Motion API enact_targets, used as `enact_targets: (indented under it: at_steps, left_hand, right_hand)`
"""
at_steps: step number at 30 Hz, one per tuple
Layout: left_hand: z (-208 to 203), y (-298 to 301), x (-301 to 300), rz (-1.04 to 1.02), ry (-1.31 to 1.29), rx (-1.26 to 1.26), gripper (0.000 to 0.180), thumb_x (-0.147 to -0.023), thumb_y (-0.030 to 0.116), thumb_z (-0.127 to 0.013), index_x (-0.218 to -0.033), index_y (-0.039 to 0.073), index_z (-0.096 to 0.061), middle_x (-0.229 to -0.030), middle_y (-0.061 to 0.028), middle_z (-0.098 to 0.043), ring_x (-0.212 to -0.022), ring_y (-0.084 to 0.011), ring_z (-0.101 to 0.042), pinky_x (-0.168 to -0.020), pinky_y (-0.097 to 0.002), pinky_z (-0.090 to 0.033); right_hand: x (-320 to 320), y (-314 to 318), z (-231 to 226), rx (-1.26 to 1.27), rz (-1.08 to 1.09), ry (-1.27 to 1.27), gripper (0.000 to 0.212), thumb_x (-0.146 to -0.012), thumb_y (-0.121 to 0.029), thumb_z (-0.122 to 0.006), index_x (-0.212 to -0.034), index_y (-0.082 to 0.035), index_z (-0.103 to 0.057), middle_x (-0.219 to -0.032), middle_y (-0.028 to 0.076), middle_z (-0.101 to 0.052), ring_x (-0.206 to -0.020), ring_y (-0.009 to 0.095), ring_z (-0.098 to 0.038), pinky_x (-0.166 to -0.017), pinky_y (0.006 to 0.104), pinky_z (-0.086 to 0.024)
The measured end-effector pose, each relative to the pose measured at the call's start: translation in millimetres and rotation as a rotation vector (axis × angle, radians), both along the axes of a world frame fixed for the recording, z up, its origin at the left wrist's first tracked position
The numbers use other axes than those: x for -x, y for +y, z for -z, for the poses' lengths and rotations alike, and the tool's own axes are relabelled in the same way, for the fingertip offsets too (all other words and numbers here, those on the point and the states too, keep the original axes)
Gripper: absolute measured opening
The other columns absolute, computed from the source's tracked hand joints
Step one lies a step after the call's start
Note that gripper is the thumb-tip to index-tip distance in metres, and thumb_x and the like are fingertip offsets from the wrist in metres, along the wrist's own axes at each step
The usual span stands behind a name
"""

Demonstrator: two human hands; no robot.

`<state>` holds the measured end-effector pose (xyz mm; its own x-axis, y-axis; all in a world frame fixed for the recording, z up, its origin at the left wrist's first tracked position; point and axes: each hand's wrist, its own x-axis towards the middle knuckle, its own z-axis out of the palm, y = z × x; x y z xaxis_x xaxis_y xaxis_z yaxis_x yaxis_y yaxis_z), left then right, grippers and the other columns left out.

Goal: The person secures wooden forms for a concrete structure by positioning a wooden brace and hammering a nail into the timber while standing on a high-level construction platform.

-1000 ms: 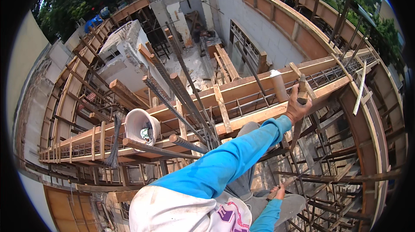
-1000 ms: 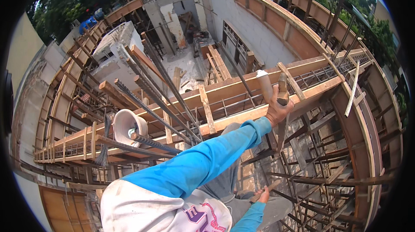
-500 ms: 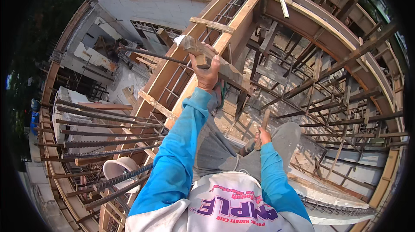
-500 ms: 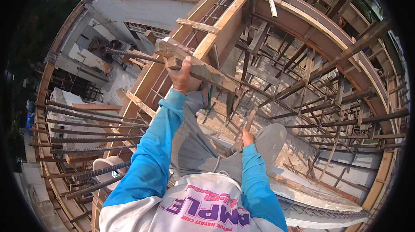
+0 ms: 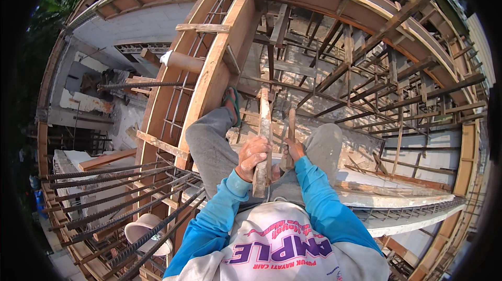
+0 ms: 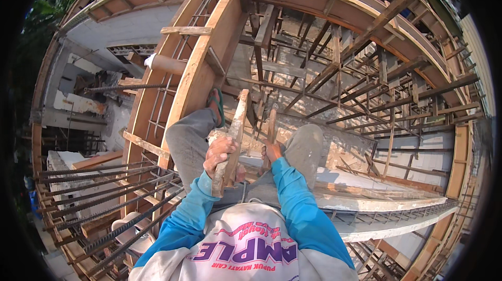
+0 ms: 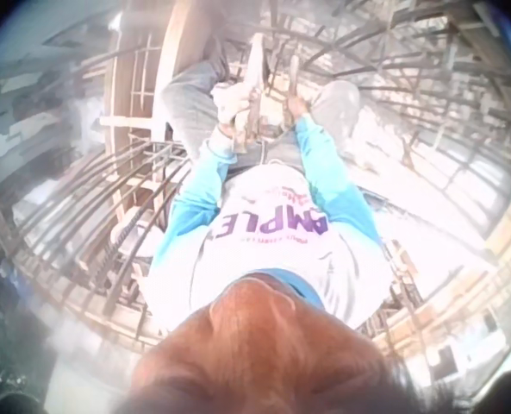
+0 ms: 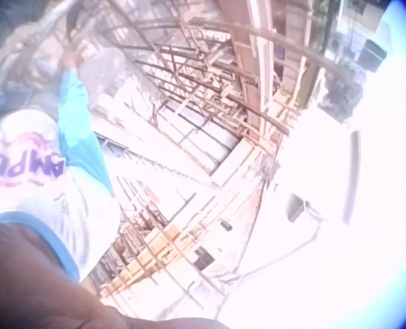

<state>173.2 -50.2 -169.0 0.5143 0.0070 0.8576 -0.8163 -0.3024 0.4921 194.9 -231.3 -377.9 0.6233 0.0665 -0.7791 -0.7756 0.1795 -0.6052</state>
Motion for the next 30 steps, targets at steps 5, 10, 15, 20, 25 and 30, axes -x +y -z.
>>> enact_targets:
  at_steps: [5,10,15,20,25,30]
  left_hand:
    - [0,15,-16,-0.068,-0.015,0.128,0.059,-0.07,0.012,-0.072,-0.118,0.009,-0.038,-0.097,-0.0136,-0.056,-0.088,-0.0302,-0.061,-0.083,-0.0478,-0.049]
    - [-17,44,-55,-0.146,0.166,0.37,0.06,-0.078,0.021,-0.065,-0.125,0.008,-0.029,-0.105,-0.0121,-0.046,-0.094,-0.0239,-0.048,-0.088,-0.0426,-0.044]
    - [-29,61,-85,-0.081,0.219,0.474,0.058,-0.076,0.018,-0.062,-0.125,0.008,-0.032,-0.1,-0.0098,-0.048,-0.092,-0.0225,-0.047,-0.087,-0.0403,-0.042]
    - [-32,65,-90,-0.077,0.196,0.454,0.058,-0.076,0.019,-0.065,-0.123,0.008,-0.032,-0.099,-0.011,-0.048,-0.091,-0.0223,-0.049,-0.084,-0.0407,-0.046]
    - [-26,68,-79,-0.095,0.198,0.454,0.06,-0.077,0.021,-0.066,-0.124,0.008,-0.03,-0.099,-0.0121,-0.049,-0.09,-0.0232,-0.05,-0.085,-0.0413,-0.046]
    - [-25,72,-78,-0.121,0.197,0.487,0.06,-0.078,0.02,-0.065,-0.124,0.008,-0.029,-0.098,-0.0122,-0.049,-0.09,-0.0241,-0.05,-0.085,-0.0419,-0.045]
  right_hand:
    - [0,14,-64,0.018,-0.083,-0.241,0.031,-0.089,-0.031,-0.061,-0.105,-0.008,-0.048,-0.066,0.002,-0.048,-0.05,0.011,-0.048,-0.041,0.0273,-0.043]
    - [-13,27,-128,0.192,-0.105,-0.717,0.033,-0.091,-0.028,-0.057,-0.114,-0.005,-0.05,-0.068,0.005,-0.054,-0.054,0.013,-0.052,-0.048,0.031,-0.042]
    - [-31,49,-86,0.582,-0.128,-0.833,0.042,-0.086,-0.03,-0.058,-0.111,0.003,-0.05,-0.078,0.024,-0.06,-0.064,0.041,-0.057,-0.061,0.048,-0.046]
    - [-43,40,-23,0.602,-0.49,-0.442,0.047,-0.083,-0.03,-0.059,-0.113,0.006,-0.049,-0.09,0.03,-0.061,-0.082,0.046,-0.06,-0.07,0.0483,-0.047]
    - [-58,41,-88,0.501,-0.262,-0.757,0.04,-0.088,-0.03,-0.058,-0.112,0.001,-0.053,-0.087,0.024,-0.063,-0.081,0.037,-0.063,-0.07,0.0432,-0.048]
    - [-91,65,-161,0.405,-0.006,-0.924,0.033,-0.088,-0.028,-0.061,-0.102,0.001,-0.054,-0.079,0.021,-0.063,-0.074,0.034,-0.064,-0.064,0.0407,-0.046]
